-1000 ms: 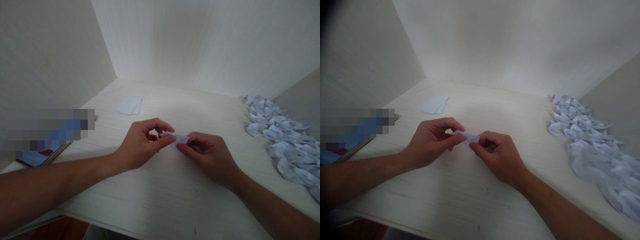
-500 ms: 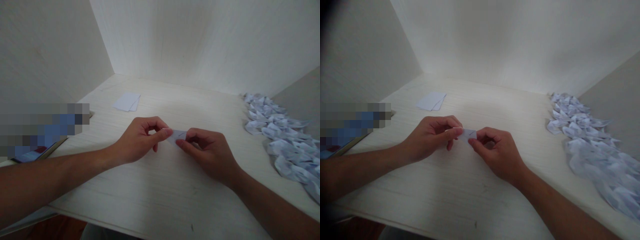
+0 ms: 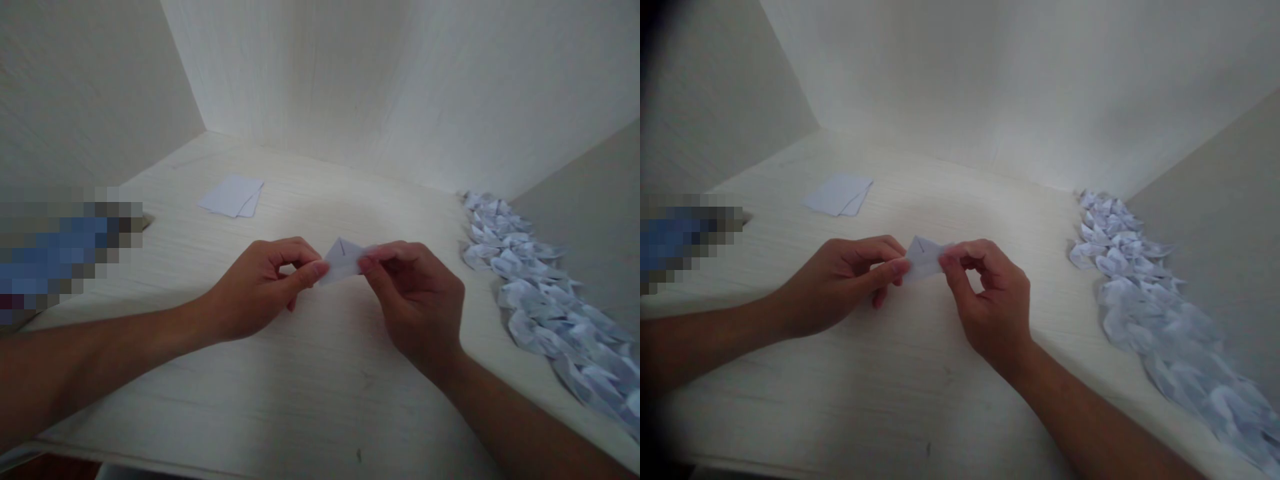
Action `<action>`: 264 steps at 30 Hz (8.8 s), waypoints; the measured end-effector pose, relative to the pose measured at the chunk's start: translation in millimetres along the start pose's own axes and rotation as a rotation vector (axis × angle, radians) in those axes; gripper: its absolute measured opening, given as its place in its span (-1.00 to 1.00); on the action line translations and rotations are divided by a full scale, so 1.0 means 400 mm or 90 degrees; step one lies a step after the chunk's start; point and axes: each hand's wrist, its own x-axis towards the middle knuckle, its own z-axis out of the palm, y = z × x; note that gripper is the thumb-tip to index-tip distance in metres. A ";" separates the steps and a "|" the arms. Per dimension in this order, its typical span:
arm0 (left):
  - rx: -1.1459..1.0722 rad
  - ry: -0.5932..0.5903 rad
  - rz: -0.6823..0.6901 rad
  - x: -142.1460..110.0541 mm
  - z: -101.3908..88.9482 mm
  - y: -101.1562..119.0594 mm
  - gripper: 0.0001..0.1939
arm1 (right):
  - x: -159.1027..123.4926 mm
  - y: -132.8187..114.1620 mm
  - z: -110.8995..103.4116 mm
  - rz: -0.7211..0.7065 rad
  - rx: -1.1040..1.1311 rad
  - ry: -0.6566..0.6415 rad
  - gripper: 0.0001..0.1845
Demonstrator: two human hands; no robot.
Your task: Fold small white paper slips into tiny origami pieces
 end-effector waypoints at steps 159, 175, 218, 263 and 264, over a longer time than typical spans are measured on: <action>-0.247 0.079 -0.019 -0.017 0.007 0.003 -0.82 | 0.029 -0.011 -0.015 0.286 0.339 -0.243 -0.87; -0.130 0.036 0.066 -0.024 0.005 -0.004 -0.79 | 0.033 -0.022 -0.008 0.321 0.212 -0.150 -0.73; -0.122 0.106 -0.037 -0.019 0.017 0.005 -0.84 | 0.017 -0.038 -0.006 0.161 -0.060 -0.237 -0.83; 0.067 0.029 0.123 0.008 -0.027 -0.013 -0.86 | 0.073 0.016 -0.049 0.453 0.185 -0.284 -0.76; 0.120 0.007 0.174 0.008 -0.033 -0.013 -0.85 | 0.075 0.017 -0.051 0.496 0.234 -0.302 -0.75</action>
